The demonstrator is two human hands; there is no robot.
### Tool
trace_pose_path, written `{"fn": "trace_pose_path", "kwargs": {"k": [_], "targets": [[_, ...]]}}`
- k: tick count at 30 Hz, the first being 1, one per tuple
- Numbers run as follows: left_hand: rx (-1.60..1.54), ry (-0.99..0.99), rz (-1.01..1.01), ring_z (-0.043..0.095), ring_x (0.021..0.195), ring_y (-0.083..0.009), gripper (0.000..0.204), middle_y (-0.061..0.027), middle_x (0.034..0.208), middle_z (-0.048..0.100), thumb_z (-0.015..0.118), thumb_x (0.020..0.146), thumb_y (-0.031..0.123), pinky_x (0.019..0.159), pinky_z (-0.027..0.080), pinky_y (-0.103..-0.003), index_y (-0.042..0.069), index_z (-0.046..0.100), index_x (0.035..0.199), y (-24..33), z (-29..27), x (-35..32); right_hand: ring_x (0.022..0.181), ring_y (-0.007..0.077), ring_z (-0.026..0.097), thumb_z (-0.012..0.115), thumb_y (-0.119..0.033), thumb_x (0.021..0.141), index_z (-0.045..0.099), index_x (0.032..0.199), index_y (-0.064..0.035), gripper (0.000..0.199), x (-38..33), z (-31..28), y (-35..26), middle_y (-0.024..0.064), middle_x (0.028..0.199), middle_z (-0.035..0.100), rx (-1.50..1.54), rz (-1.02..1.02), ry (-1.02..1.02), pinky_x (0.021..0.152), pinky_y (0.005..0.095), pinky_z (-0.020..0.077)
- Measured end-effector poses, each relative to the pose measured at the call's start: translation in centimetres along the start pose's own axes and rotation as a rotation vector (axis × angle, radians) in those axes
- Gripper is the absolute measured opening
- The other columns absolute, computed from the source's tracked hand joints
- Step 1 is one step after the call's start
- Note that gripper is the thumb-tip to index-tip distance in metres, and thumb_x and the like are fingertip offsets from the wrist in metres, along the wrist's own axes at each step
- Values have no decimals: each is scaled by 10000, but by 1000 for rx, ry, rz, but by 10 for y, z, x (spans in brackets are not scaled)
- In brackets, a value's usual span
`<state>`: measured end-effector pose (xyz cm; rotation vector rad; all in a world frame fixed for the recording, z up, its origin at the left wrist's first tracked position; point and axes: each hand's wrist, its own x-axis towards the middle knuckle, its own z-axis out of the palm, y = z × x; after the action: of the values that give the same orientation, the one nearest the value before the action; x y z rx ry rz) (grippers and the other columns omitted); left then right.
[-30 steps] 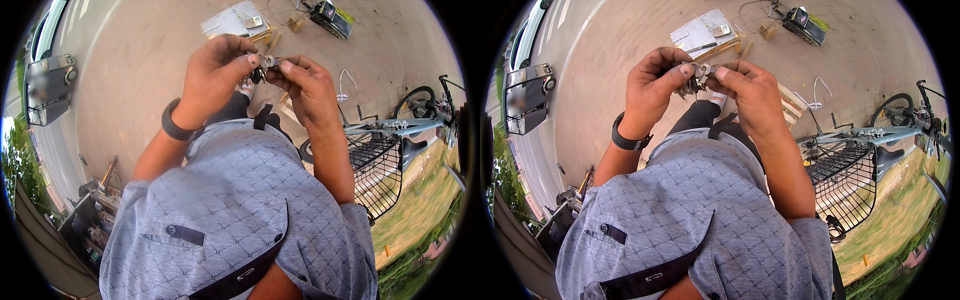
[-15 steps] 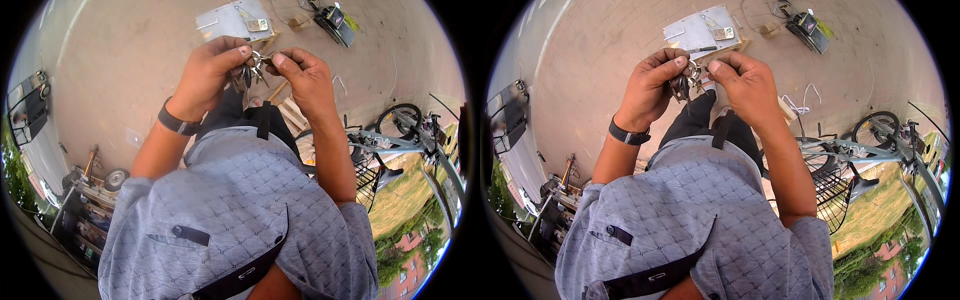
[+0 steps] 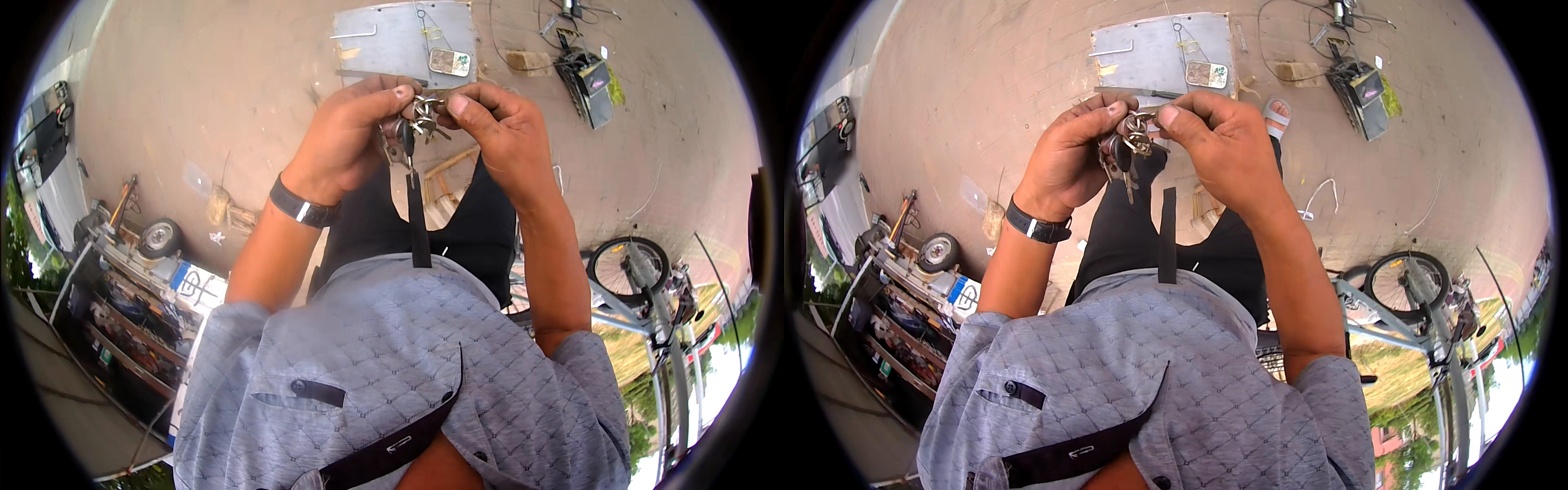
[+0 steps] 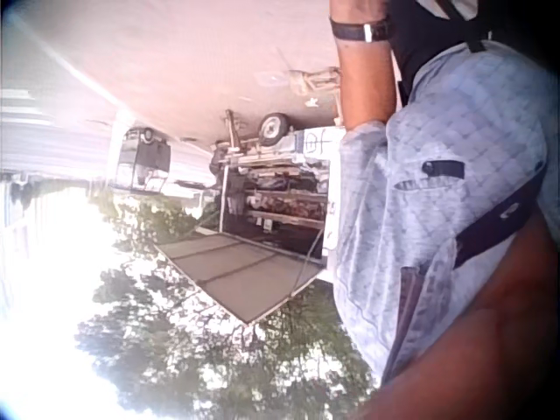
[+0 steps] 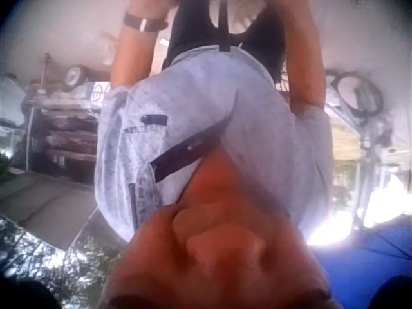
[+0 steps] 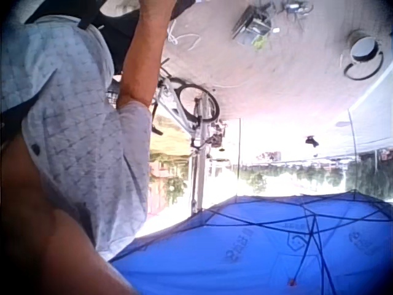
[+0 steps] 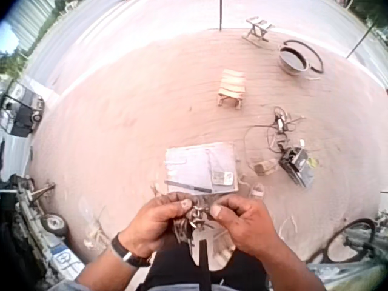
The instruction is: The person retrieves a metal ring and several keys from a cluttered drawer, then attaches the keys to the ring one by one. The person repeatedly adjusts and inspects the assembled keyring while standing near a workbench.
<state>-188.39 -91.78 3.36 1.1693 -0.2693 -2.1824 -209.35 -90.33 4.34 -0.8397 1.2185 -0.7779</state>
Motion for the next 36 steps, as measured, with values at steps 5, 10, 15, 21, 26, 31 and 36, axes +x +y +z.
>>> {"fn": "trace_pose_path", "kwargs": {"k": [5, 10, 15, 21, 26, 31, 36], "targets": [[-80, 181, 88, 576, 781, -88, 244, -28, 914, 664, 656, 974, 134, 682, 439, -221, -34, 636, 1150, -40, -21, 68, 791, 65, 579, 669, -182, 1006, 726, 1012, 32, 221, 68, -42, 63, 10, 837, 691, 52, 36, -158, 718, 240, 473], [-8, 254, 253, 568, 766, -80, 283, -43, 904, 670, 673, 961, 134, 671, 427, -205, -44, 638, 1178, -77, -51, 144, 806, 63, 582, 668, -148, 1000, 710, 1014, 33, 186, 131, -77, 129, 13, 862, 691, 49, 35, -249, 716, 243, 473], [83, 107, 383, 604, 726, -67, 261, -100, 967, 697, 609, 997, 109, 733, 532, -222, -33, 626, 1216, -100, -103, 196, 860, 71, 603, 653, -82, 986, 697, 1045, 40, 142, 174, -92, 184, 24, 893, 693, 56, 3, -329, 782, 245, 493], [119, 78, 527, 484, 631, -26, 297, -88, 905, 679, 598, 1007, 151, 630, 454, -176, -35, 611, 1237, -131, -152, 228, 916, 177, 674, 613, -111, 988, 678, 1078, 74, 216, 206, -89, 246, 126, 1023, 703, -56, -279, -453, 869, 302, 533], [-40, 58, 618, 457, 618, -22, 335, -38, 900, 667, 606, 1014, 179, 577, 410, -158, -26, 590, 1279, -164, -172, 210, 870, 154, 688, 638, -145, 996, 710, 1074, 63, 234, 204, -59, 265, 114, 984, 730, -37, -396, -407, 836, 286, 546], [-131, -32, 723, 494, 720, -61, 321, -21, 933, 681, 602, 998, 150, 648, 408, -226, -38, 598, 1259, -192, -184, 170, 857, 136, 701, 684, -177, 990, 731, 1064, 34, 228, 168, -40, 268, 92, 974, 748, -125, -408, -350, 819, 272, 562], [-245, -85, 778, 510, 651, -29, 272, -10, 893, 658, 567, 1024, 83, 546, 419, -186, -48, 572, 1262, -207, -176, 146, 798, 110, 668, 694, -169, 953, 736, 1033, 44, 231, 121, -35, 279, 87, 854, 735, -136, -466, -299, 749, 264, 534]]}}
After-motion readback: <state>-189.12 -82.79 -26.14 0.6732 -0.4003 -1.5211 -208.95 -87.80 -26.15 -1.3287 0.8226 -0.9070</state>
